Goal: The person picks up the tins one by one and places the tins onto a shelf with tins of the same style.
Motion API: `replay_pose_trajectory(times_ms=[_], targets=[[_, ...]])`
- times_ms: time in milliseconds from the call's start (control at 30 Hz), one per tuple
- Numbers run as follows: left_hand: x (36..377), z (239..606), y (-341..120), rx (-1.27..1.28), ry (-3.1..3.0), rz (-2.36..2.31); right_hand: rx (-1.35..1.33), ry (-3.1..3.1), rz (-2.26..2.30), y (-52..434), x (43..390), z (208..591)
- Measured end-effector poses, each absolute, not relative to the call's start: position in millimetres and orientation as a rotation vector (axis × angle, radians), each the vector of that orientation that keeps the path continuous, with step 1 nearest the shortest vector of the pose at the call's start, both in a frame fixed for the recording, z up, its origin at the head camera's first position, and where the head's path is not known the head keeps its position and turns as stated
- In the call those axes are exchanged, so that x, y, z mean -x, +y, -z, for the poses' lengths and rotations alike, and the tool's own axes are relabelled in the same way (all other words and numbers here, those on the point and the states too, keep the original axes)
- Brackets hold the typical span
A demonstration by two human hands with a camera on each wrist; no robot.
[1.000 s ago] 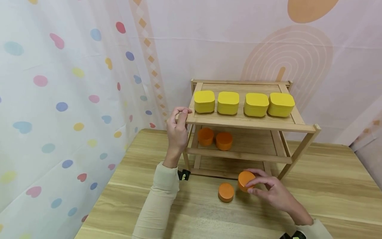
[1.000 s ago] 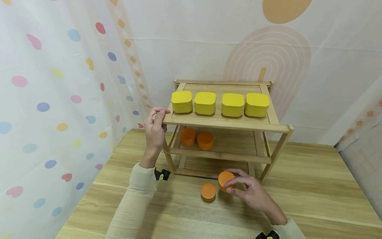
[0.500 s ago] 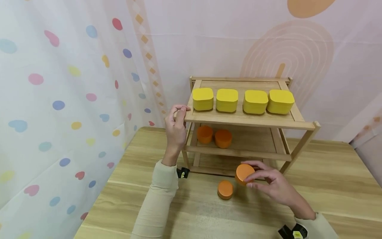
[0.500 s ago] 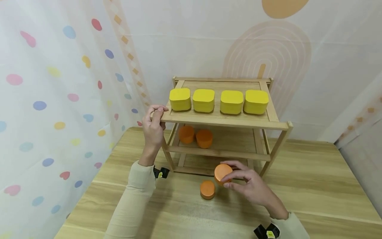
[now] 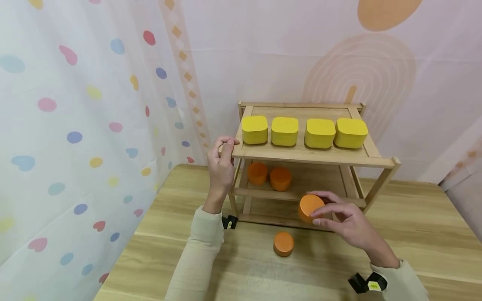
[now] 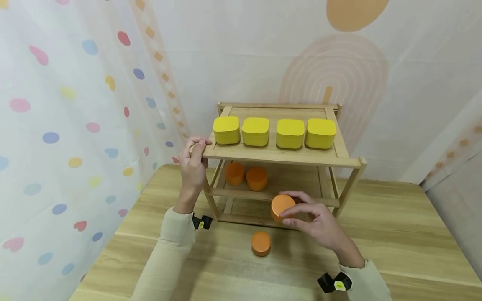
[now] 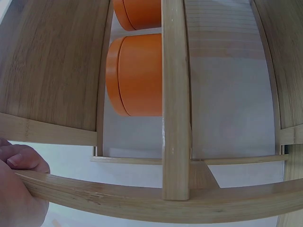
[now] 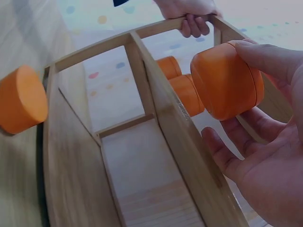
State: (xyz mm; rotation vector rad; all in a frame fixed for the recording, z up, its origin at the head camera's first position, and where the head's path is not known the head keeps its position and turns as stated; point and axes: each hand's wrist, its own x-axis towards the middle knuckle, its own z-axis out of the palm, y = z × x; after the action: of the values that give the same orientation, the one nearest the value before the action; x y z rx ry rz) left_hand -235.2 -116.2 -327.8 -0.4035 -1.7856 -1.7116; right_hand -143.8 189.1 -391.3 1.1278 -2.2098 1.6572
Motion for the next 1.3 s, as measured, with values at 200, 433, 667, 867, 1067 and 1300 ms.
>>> replay_pose_trajectory(times_ms=[200, 433, 667, 867, 1067, 1300], targets=[[235, 328, -117, 0.405, -1.779, 1.722, -1.076, -2.256, -1.677, 188, 154, 387], [236, 328, -115, 0.401, -1.786, 1.702, -1.04, -2.27, -1.685, 185, 165, 383], [235, 330, -110, 0.401, -1.788, 1.701, -0.97, -2.283, -1.766, 186, 171, 383], [235, 328, -109, 0.417, -1.798, 1.704, -0.913, -2.297, -1.745, 186, 178, 382], [236, 328, -112, 0.395, -1.787, 1.726, -0.759, -2.416, -1.729, 185, 187, 375], [236, 328, -112, 0.402, -1.797, 1.722, -0.685, -2.474, -1.661, 185, 193, 381]])
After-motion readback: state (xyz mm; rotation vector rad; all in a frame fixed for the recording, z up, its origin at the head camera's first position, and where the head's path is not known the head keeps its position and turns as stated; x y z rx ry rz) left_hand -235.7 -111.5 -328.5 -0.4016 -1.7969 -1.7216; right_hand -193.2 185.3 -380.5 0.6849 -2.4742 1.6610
